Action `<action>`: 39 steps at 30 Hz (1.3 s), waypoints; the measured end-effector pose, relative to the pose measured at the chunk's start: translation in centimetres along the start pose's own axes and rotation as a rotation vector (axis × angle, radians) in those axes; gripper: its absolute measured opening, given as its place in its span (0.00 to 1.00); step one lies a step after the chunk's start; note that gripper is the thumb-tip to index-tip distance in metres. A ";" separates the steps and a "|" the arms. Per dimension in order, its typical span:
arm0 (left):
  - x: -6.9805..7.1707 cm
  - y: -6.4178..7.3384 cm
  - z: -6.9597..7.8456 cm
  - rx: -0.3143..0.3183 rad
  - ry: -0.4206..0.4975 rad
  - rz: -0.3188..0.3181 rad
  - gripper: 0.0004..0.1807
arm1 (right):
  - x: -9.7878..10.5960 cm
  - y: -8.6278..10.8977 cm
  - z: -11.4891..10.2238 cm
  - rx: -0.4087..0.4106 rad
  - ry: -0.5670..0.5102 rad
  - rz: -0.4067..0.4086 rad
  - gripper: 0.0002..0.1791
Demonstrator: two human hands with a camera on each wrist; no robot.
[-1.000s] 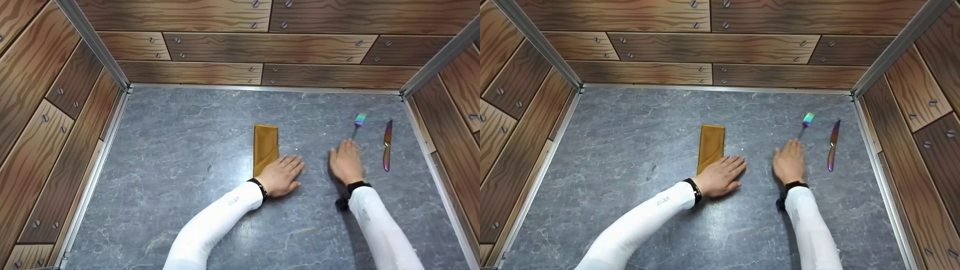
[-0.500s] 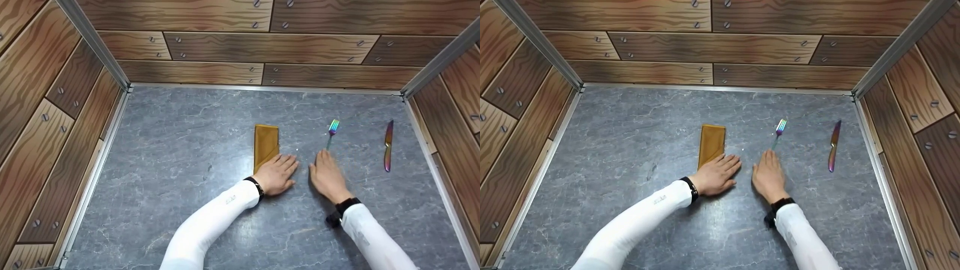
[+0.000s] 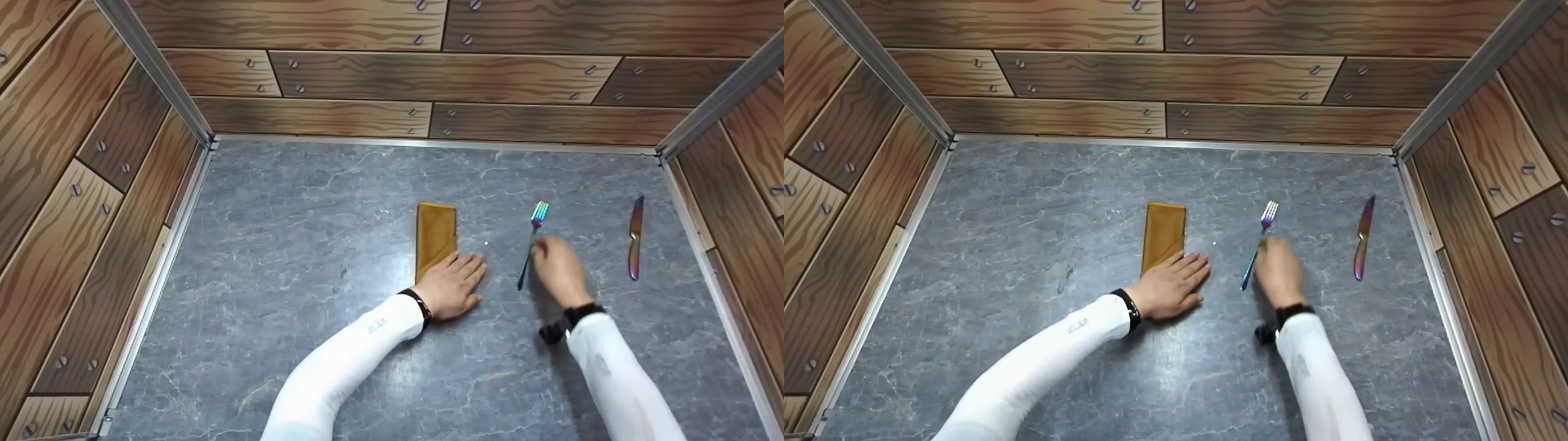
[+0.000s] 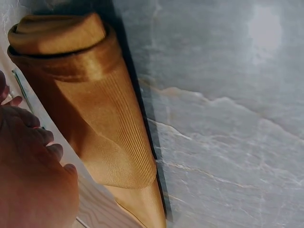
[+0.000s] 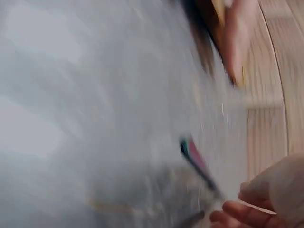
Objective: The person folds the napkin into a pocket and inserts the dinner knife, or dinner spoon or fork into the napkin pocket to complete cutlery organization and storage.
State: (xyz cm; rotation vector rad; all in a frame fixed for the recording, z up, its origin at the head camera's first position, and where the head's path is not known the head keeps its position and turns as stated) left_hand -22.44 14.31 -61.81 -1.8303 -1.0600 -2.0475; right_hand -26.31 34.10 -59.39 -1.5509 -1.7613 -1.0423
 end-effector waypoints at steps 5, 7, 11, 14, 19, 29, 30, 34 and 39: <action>0.0 -0.1 0.3 -0.004 0.015 -0.009 0.38 | 1.2 -2.4 2.3 -0.148 -0.055 -0.036 0.22; 0.1 -0.1 0.4 -0.003 0.012 -0.004 0.38 | 1.4 -3.2 2.6 -0.183 -0.039 -0.058 0.22; 0.3 -0.1 0.5 -0.006 0.017 0.007 0.38 | 1.5 -4.4 2.8 -0.287 -0.005 -0.112 0.20; 0.4 -0.1 0.5 -0.008 0.021 0.013 0.38 | 1.5 -5.0 2.8 -0.362 0.010 -0.161 0.18; 0.2 -0.3 0.3 -0.006 0.030 0.012 0.38 | 1.4 -5.4 1.8 -0.346 0.004 -0.162 0.15; 0.4 -0.6 -0.2 -0.018 0.183 0.035 0.36 | 0.1 -5.7 0.8 -0.220 -0.079 -0.187 0.15; 0.6 -0.7 -0.4 -0.015 0.200 0.054 0.35 | 0.0 -5.7 0.7 -0.213 -0.122 -0.192 0.15; 1.9 -0.7 -1.5 0.030 0.283 0.171 0.29 | -0.2 -5.8 -0.2 -0.172 -0.335 -0.203 0.18; 3.1 0.0 -3.4 0.107 0.641 0.277 0.21 | 0.1 -6.1 -2.0 -0.140 -0.547 -0.197 0.23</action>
Point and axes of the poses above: each hand's wrist, its own y-axis away from the middle knuckle, its own x-axis out of the back of the hand, z = x × y, the point moved 8 cm from there along -y, towards the middle knuckle, and after that the axes turned 11 degrees about -z, right-handed, at the moved point
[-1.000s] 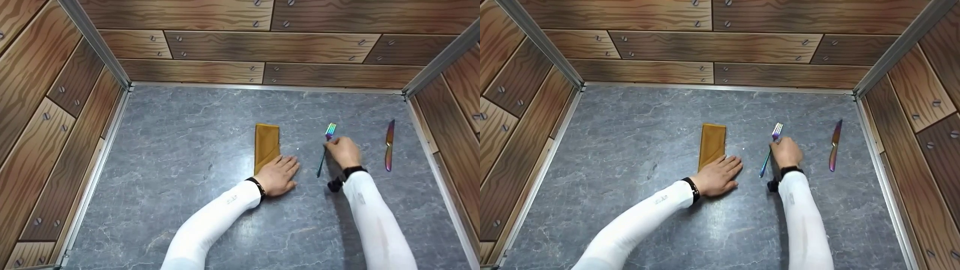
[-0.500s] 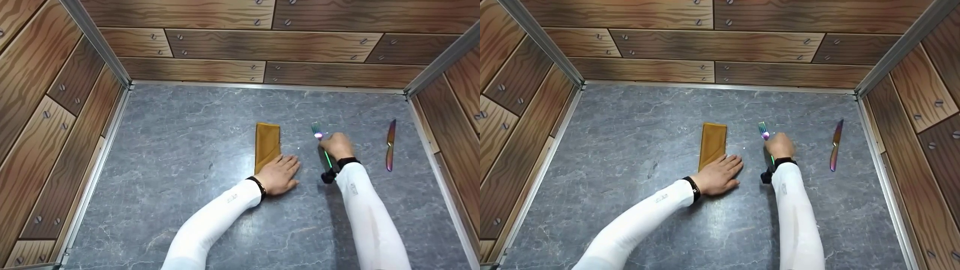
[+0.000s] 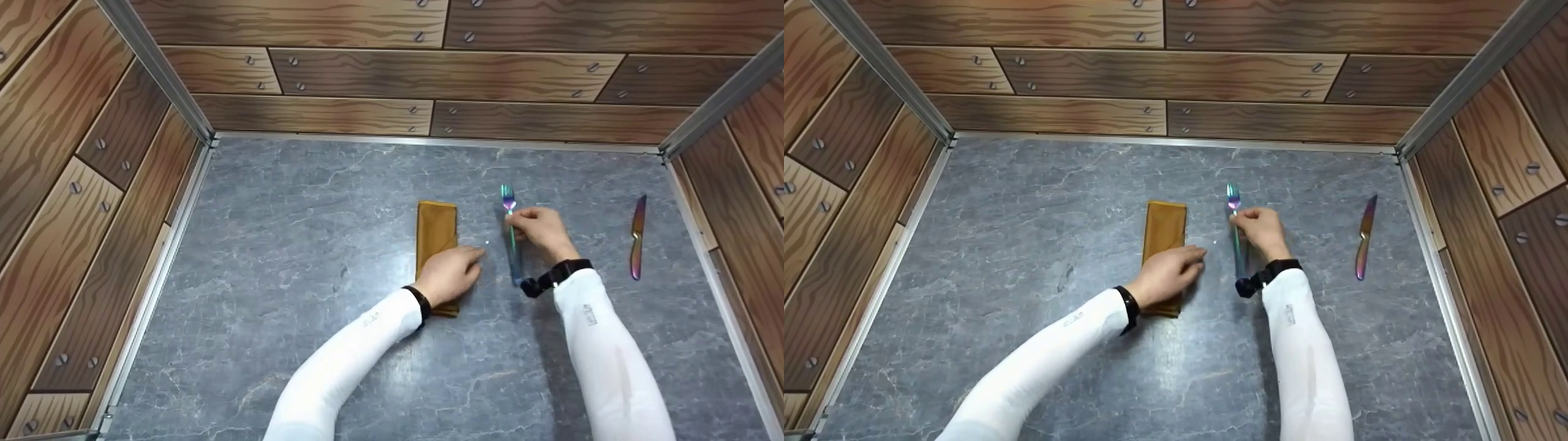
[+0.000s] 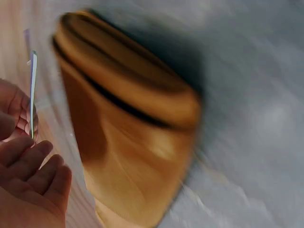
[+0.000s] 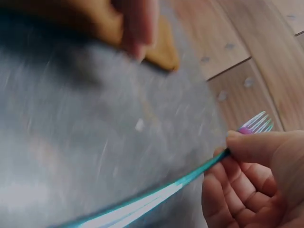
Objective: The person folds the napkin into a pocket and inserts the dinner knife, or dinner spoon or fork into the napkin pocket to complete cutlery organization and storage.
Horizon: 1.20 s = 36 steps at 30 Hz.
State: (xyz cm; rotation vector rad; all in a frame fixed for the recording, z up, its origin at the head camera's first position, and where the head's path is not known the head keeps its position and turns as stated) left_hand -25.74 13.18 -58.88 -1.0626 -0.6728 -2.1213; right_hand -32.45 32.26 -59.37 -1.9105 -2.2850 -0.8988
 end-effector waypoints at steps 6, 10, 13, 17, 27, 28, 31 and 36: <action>0.5 0.4 -1.8 0.099 0.728 0.055 0.20 | -1.7 0.2 -2.1 0.036 -0.322 -0.071 0.25; -0.5 0.7 -2.4 0.141 1.070 0.039 0.20 | -3.2 0.3 -3.2 0.045 -0.491 -0.131 0.21; -1.0 0.9 -2.7 0.163 1.176 0.038 0.18 | -4.1 0.4 -3.8 0.047 -0.526 -0.152 0.16; -1.1 1.2 -3.0 0.153 1.216 0.043 0.14 | -4.7 0.3 -4.2 0.051 -0.549 -0.166 0.12; -1.0 2.1 -3.0 0.120 1.180 0.050 0.12 | -5.5 0.1 -4.5 0.043 -0.575 -0.199 0.16; -0.9 2.2 -3.1 0.120 1.164 0.056 0.12 | -5.6 0.1 -4.6 0.039 -0.578 -0.201 0.14; -0.9 2.5 -3.2 0.120 1.126 0.069 0.13 | -5.8 0.0 -4.7 0.031 -0.584 -0.211 0.08; -0.6 3.3 -3.6 0.103 1.037 0.059 0.16 | -6.5 -0.4 -5.0 0.012 -0.572 -0.236 0.11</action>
Point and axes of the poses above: each hand's wrist, its own y-axis away from the middle knuckle, its own x-axis out of the back of the hand, z = x × y, the point moved 8 cm from there along -y, towards the middle knuckle, and after that the axes turned 11 degrees about -z, right-handed, at the moved point
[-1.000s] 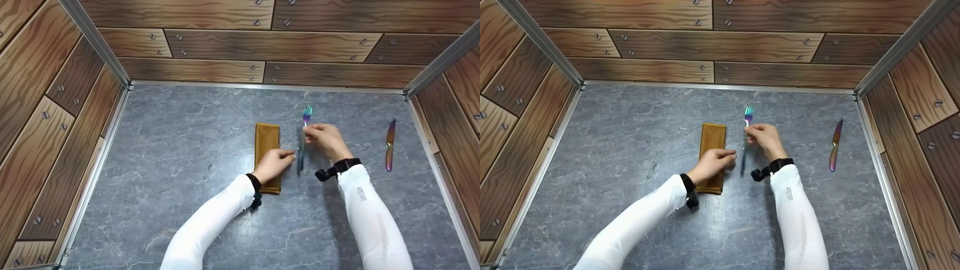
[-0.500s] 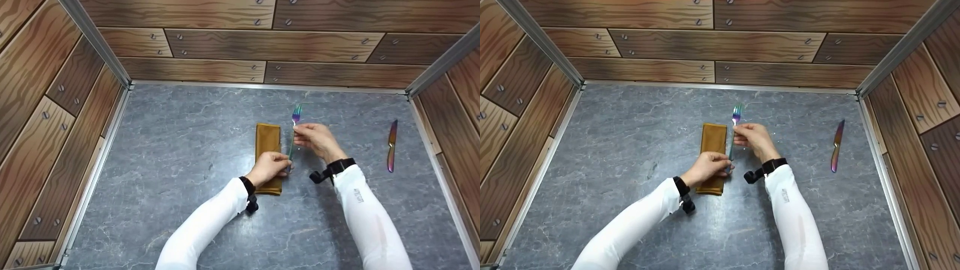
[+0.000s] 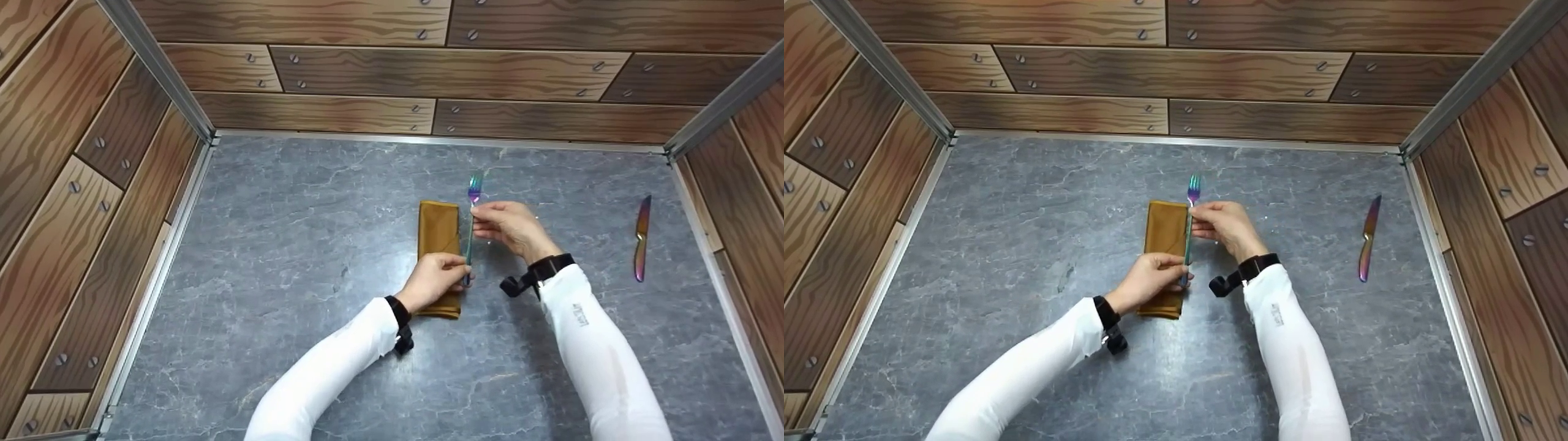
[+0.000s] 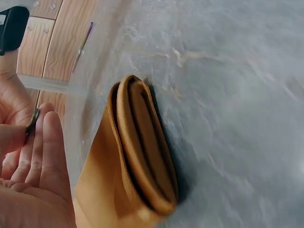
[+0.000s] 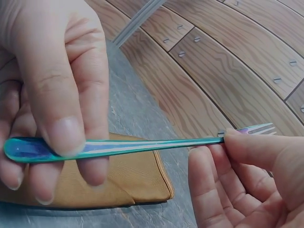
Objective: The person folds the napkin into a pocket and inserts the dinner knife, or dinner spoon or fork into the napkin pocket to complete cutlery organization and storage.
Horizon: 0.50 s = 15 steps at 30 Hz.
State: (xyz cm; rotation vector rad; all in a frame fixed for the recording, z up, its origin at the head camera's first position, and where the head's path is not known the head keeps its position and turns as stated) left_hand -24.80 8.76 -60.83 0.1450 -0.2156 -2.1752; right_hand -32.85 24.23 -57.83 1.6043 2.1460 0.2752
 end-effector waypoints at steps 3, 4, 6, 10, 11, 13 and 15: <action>0.4 0.9 0.6 -0.020 -0.246 -0.032 0.17 | -0.1 -0.1 -0.2 -0.002 0.007 0.009 0.13; 0.5 1.3 0.8 -0.031 -0.363 -0.048 0.17 | -0.1 -0.2 -0.3 0.002 0.008 0.014 0.13; 0.5 2.3 1.2 -0.070 -0.617 -0.087 0.18 | 0.1 -0.2 -0.5 0.019 0.009 0.031 0.12; -0.1 4.6 0.9 -0.184 -1.084 -0.231 0.25 | 0.6 -0.5 -1.1 0.056 0.015 0.073 0.10; -0.3 5.2 0.5 -0.213 -1.183 -0.280 0.27 | 0.7 -0.6 -1.3 0.066 0.018 0.085 0.10; -0.7 6.4 -0.5 -0.260 -1.358 -0.374 0.33 | 0.8 -0.8 -1.5 0.082 0.031 0.107 0.10; -0.9 7.3 -1.7 -0.296 -1.489 -0.454 0.38 | 0.7 -1.2 -1.8 0.093 0.058 0.124 0.11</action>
Point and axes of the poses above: each hand's wrist, its own y-axis away from the middle knuckle, its own x-axis out of the back of the hand, z = x × y, the point moved 8 cm from there along -y, towards the middle knuckle, and after that the axes turned 11 degrees about -z, right-handed, at the moved point
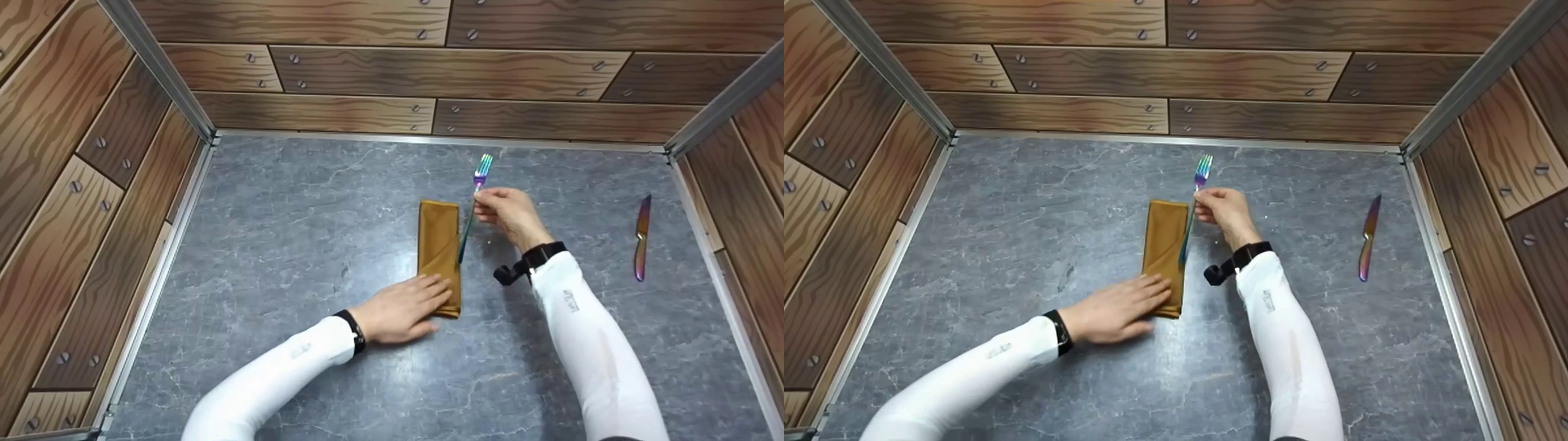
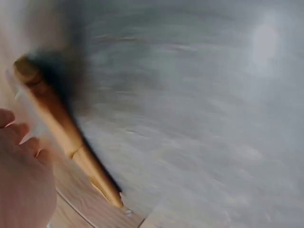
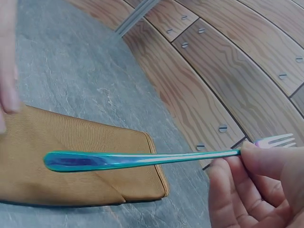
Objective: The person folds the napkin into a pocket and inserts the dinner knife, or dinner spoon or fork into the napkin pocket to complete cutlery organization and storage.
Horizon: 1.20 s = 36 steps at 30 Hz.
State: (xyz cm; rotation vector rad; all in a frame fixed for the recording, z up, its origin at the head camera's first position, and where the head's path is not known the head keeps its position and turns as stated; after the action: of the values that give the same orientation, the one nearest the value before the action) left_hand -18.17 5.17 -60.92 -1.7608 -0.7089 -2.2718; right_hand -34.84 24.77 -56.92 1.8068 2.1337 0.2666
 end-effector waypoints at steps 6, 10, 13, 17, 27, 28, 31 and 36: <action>-2.2 1.0 0.6 -0.071 -0.218 -0.033 0.45 | -1.3 -1.4 -0.4 0.009 0.155 0.036 0.16; -2.7 1.1 0.7 -0.088 -0.249 -0.016 0.47 | -2.5 -2.3 -0.5 0.014 0.253 0.049 0.15; -3.1 1.2 0.8 -0.087 -0.251 -0.011 0.47 | -3.4 -2.9 -0.4 0.022 0.296 0.060 0.14; -3.4 1.2 0.9 -0.070 -0.287 -0.005 0.48 | -4.2 -3.5 -0.1 0.046 0.320 0.068 0.12; -3.5 1.0 1.2 -0.049 -0.326 0.022 0.49 | -5.4 -3.6 1.8 0.005 0.397 0.007 0.13; -3.5 1.0 1.2 -0.049 -0.328 0.026 0.49 | -5.5 -3.5 2.1 -0.001 0.407 -0.003 0.13; -3.6 1.0 1.2 -0.046 -0.340 0.033 0.49 | -5.8 -3.1 2.7 -0.022 0.427 -0.019 0.13; -3.7 1.0 1.2 -0.039 -0.366 0.030 0.50 | -6.2 -2.3 3.6 -0.054 0.454 -0.035 0.12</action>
State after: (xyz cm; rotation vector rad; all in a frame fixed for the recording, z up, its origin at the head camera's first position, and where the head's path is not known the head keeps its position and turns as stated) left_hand -15.64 4.35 -63.96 -2.2190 -0.6931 -1.9751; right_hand -34.75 18.03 -60.27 1.8060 2.4183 0.7831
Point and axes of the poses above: each hand's wrist, its own y-axis away from the middle knuckle, its own x-axis out of the back of the hand, z = x × y, the point moved 8 cm from there along -y, towards the middle knuckle, and after that the axes turned 11 degrees about -z, right-handed, at the moved point
